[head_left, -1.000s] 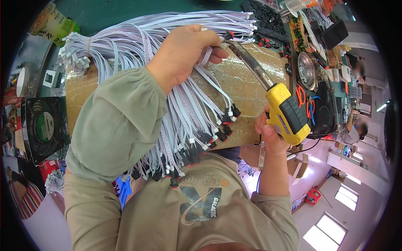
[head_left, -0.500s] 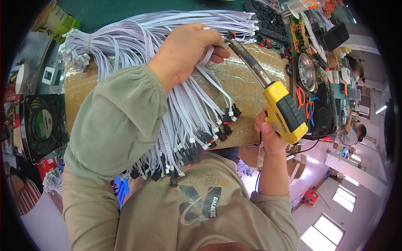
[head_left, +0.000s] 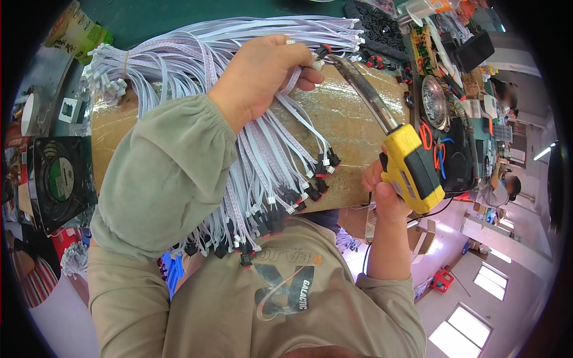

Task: The person assembles and tests wiring harness connectors by hand, using a heat gun and tweezers to manipulate the plastic tubing and wires.

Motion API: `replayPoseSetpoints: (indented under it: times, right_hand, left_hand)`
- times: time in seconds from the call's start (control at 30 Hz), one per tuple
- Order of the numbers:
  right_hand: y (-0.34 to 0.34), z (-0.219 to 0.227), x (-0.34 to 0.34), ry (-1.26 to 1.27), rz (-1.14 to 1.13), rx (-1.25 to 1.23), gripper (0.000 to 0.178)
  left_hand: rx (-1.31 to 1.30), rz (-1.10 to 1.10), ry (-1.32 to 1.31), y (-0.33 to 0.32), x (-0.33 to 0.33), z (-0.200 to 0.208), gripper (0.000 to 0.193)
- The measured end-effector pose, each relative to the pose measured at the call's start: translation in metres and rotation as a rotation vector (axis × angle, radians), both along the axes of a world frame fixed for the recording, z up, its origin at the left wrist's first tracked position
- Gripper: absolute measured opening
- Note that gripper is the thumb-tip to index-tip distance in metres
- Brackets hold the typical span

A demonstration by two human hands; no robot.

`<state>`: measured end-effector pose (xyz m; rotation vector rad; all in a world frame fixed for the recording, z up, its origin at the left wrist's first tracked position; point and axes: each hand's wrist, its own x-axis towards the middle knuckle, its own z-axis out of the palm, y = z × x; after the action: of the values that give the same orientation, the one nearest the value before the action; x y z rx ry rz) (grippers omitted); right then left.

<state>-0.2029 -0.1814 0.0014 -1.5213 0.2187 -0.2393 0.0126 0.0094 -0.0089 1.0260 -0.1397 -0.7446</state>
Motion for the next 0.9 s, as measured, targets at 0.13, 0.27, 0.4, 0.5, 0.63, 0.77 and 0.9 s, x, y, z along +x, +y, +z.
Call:
replayPoseSetpoints:
  times: [0.13, 0.27, 0.4, 0.5, 0.63, 0.77, 0.9]
  right_hand:
    - [0.004, 0.014, 0.001, -0.039, -0.054, 0.061, 0.078]
    - [-0.016, 0.012, 0.003, -0.181, -0.151, -0.044, 0.073]
    - [-0.055, 0.002, -0.001, -0.118, -0.444, 0.157, 0.056]
    - [-0.076, 0.007, 0.007, 0.024, -0.814, 0.188, 0.043]
    - [-0.121, -0.001, -0.015, 0.051, -0.883, 0.267, 0.037]
    - [-0.140, -0.001, -0.025, 0.126, -0.873, 0.303, 0.040]
    - [-0.135, 0.016, -0.025, 0.475, -0.886, 0.065, 0.052]
  left_hand:
    - [0.018, 0.022, -0.020, 0.001, 0.000, 0.001, 0.013]
    - [0.028, -0.023, -0.042, -0.002, 0.000, 0.004, 0.014]
    - [0.054, -0.038, -0.073, -0.001, 0.003, -0.005, 0.014]
    - [0.055, -0.037, -0.081, 0.007, 0.004, -0.003, 0.015]
    - [0.093, -0.085, -0.117, 0.001, 0.002, 0.002, 0.016]
    - [0.122, -0.146, -0.256, 0.000, -0.002, 0.005, 0.016]
    - [0.058, -0.094, -0.283, -0.005, -0.008, 0.008, 0.013]
